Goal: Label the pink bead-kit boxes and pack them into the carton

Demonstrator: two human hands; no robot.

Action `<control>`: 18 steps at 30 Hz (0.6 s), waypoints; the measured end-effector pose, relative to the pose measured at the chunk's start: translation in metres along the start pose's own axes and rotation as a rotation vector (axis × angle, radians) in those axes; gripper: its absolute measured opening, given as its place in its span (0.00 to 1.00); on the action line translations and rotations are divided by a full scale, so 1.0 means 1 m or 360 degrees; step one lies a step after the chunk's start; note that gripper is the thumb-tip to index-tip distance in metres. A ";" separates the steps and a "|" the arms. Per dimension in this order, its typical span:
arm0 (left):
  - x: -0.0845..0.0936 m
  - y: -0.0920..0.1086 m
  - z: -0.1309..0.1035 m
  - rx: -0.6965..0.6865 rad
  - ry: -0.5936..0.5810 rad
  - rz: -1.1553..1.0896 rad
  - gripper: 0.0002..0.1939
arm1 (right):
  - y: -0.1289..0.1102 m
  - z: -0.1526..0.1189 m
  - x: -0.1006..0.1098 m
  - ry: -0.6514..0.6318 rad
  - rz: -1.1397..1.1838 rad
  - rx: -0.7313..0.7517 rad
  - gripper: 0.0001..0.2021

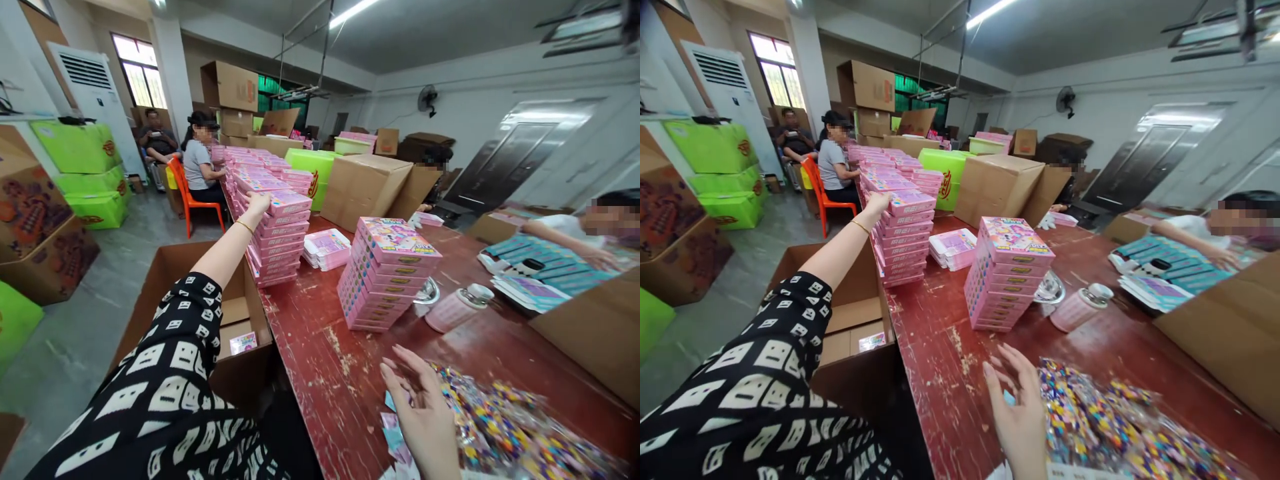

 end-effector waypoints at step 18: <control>0.042 -0.271 -0.430 -0.0438 -0.1257 0.1295 0.24 | 0.039 0.052 0.058 -0.0606 -0.0523 0.0289 0.22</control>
Point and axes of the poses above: each hand's wrist, its own z-axis towards the middle knuckle, its own x-axis out of the back of the hand, y = z × x, the point moved 10 cm from there along z, towards the middle knuckle, and after that the axes turned 4 degrees about x, right-handed, at the moved point
